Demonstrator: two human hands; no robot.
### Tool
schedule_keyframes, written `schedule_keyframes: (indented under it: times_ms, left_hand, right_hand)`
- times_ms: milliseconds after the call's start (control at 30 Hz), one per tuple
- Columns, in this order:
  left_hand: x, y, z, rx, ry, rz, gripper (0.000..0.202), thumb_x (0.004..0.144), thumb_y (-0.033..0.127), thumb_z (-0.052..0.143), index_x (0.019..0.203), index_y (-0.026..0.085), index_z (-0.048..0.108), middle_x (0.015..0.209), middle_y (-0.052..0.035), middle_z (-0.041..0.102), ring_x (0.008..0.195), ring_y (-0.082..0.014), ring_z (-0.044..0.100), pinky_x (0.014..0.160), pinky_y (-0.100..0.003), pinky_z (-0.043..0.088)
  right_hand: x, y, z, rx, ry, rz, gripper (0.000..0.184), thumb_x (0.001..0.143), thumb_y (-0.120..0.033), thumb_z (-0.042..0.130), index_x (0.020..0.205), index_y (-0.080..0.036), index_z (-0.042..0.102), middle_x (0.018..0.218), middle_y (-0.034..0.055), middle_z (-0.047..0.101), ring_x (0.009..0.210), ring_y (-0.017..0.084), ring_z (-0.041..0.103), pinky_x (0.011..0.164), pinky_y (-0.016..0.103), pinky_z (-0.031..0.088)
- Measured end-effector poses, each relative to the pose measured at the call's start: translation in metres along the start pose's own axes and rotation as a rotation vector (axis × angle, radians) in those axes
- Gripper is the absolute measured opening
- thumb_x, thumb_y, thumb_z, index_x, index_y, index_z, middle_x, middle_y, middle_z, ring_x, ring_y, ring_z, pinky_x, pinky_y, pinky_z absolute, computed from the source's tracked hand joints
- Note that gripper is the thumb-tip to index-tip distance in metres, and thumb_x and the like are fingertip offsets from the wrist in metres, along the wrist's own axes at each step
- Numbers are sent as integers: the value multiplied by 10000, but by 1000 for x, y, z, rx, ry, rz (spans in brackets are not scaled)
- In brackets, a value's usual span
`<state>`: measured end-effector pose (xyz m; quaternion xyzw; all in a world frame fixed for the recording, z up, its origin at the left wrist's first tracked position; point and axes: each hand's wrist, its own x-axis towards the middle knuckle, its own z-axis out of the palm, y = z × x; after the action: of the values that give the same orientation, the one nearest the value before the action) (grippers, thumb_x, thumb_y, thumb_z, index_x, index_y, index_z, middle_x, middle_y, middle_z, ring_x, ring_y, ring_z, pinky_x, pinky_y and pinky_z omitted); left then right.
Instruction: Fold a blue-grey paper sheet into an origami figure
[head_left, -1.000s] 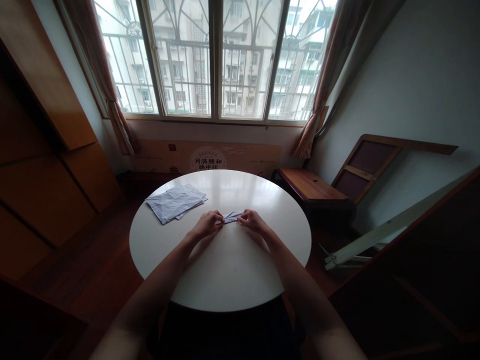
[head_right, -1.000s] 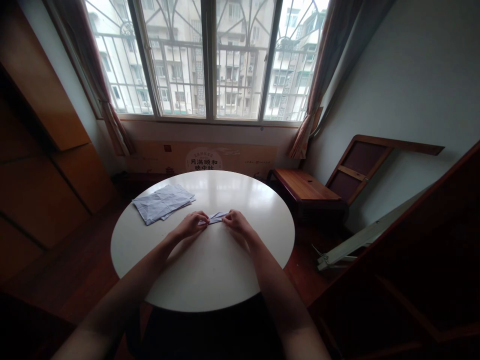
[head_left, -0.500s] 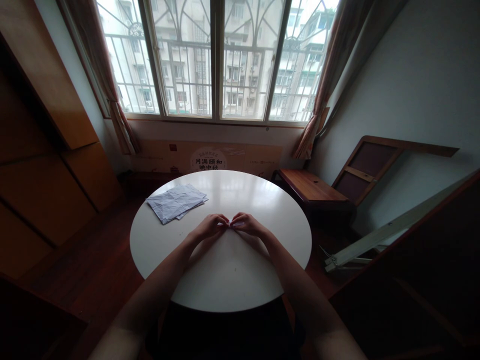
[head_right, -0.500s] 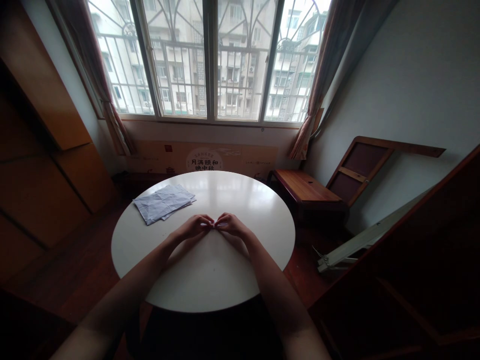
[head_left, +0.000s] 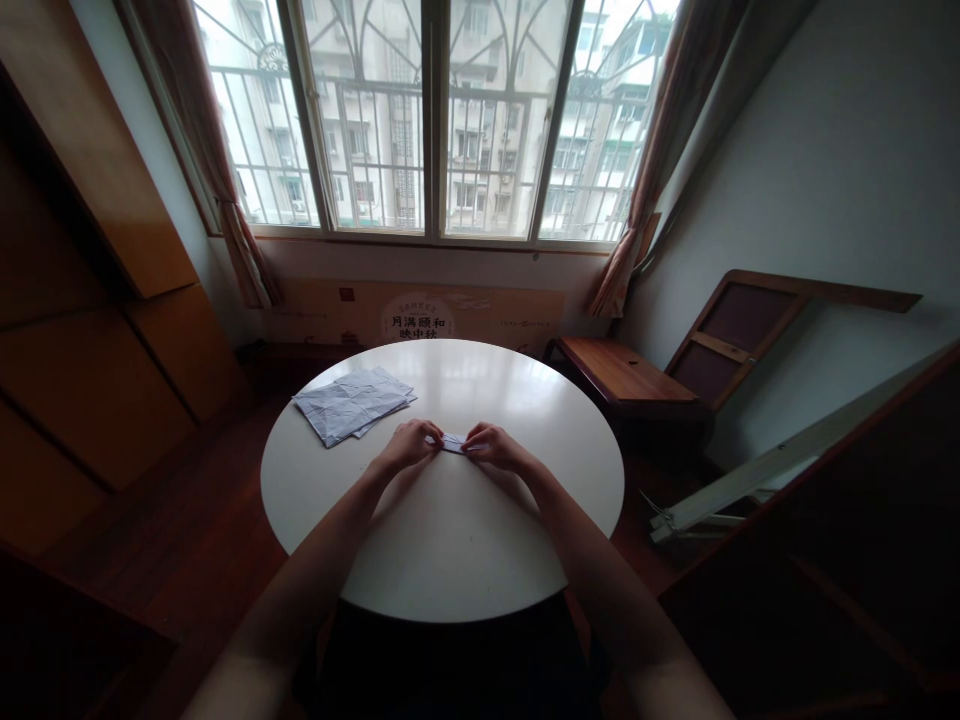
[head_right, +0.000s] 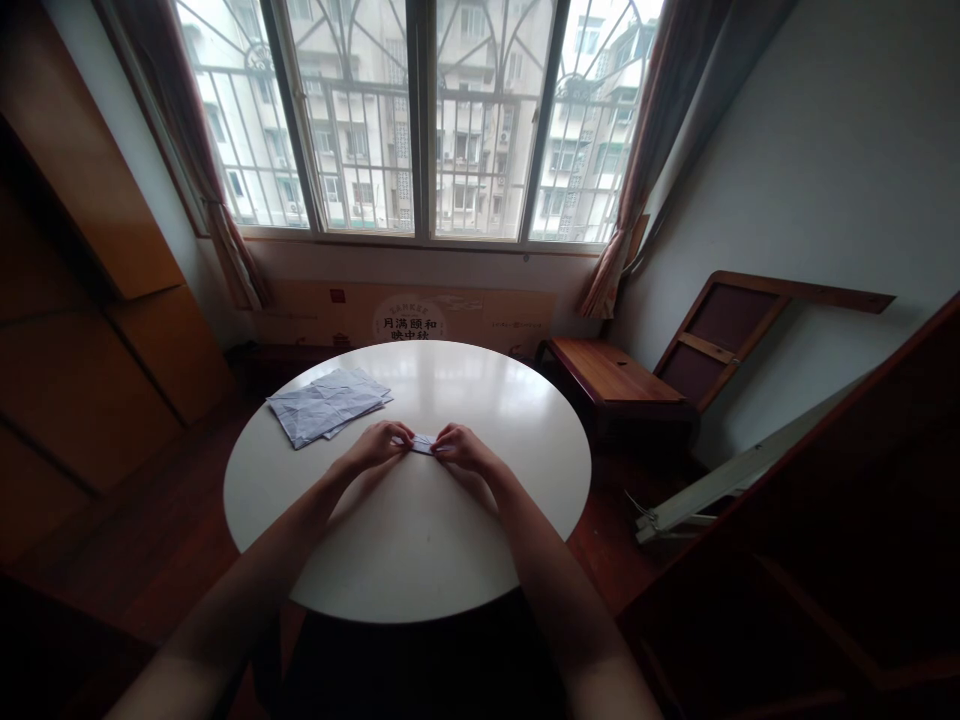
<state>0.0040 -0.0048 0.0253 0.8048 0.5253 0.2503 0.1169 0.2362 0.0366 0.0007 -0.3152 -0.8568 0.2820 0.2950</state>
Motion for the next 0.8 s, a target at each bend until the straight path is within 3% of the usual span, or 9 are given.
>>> schedule_keyframes:
  times_ms: [567, 800]
  left_hand:
    - [-4, 8, -16, 118, -28, -258, 133, 766, 238, 644, 825, 260, 761, 1023, -8, 743, 1037, -240, 639, 927, -323, 451]
    - [-2, -1, -13, 225, 91, -302, 209, 805, 179, 574, 875, 238, 761, 1005, -61, 726, 1078, -278, 605, 956, -395, 442]
  right_hand:
    - [0, -3, -1, -19, -16, 11, 186, 716, -202, 746, 896, -218, 791, 930, 78, 677, 810, 181, 645, 779, 295, 520]
    - [-1, -7, -2, -20, -22, 24, 199, 715, -179, 731, 900, -216, 792, 943, 75, 675, 803, 175, 642, 779, 289, 517]
